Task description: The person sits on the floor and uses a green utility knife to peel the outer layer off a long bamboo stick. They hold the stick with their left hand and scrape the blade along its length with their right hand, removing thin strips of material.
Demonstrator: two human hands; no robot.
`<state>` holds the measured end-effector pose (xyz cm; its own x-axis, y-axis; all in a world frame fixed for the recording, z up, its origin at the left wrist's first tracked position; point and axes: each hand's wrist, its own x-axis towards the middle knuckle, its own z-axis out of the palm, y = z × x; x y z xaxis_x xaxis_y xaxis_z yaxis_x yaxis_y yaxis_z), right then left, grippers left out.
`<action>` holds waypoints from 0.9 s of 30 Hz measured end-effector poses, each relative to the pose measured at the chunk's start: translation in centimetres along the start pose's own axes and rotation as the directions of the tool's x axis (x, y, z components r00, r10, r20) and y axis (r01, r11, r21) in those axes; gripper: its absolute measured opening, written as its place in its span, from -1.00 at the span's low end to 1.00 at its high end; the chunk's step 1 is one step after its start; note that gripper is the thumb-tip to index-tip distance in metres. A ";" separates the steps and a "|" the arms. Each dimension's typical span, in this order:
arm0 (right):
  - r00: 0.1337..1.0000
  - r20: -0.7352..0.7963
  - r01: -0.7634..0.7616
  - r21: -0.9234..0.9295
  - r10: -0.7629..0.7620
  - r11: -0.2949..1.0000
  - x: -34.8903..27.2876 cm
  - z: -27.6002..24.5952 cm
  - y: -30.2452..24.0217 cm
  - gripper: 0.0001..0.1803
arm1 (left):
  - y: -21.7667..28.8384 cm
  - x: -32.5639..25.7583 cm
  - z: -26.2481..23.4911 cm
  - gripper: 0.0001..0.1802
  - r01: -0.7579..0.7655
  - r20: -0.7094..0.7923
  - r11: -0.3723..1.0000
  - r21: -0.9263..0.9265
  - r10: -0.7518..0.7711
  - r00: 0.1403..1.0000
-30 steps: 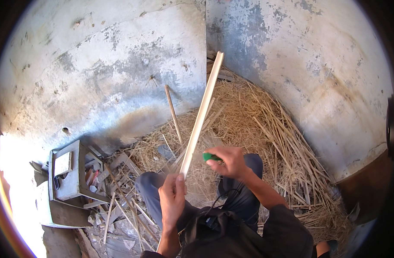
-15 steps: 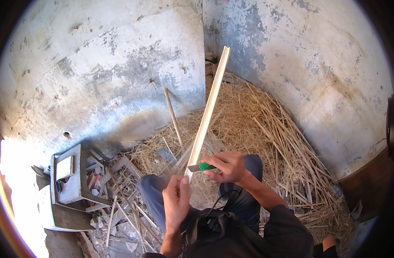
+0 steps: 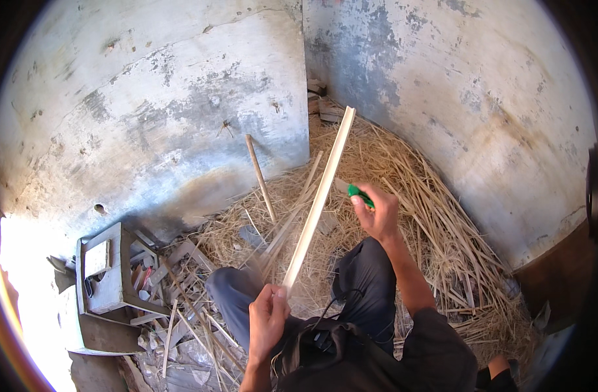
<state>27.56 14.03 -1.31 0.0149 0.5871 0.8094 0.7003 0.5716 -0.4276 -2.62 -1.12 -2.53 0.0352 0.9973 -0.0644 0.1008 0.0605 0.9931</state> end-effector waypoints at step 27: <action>0.933 0.203 0.293 0.055 -0.298 0.954 -2.6 1.3 -5.7 -0.65 | 2.5 1.2 1.7 -0.80 -0.164 -0.163 0.956 0.245 0.207 0.965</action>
<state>22.60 10.00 -1.54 -0.3396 0.4935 0.8007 0.6338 0.7491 -0.1929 -0.64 0.11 -0.29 -0.1072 0.9813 0.1597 0.3338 -0.1158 0.9355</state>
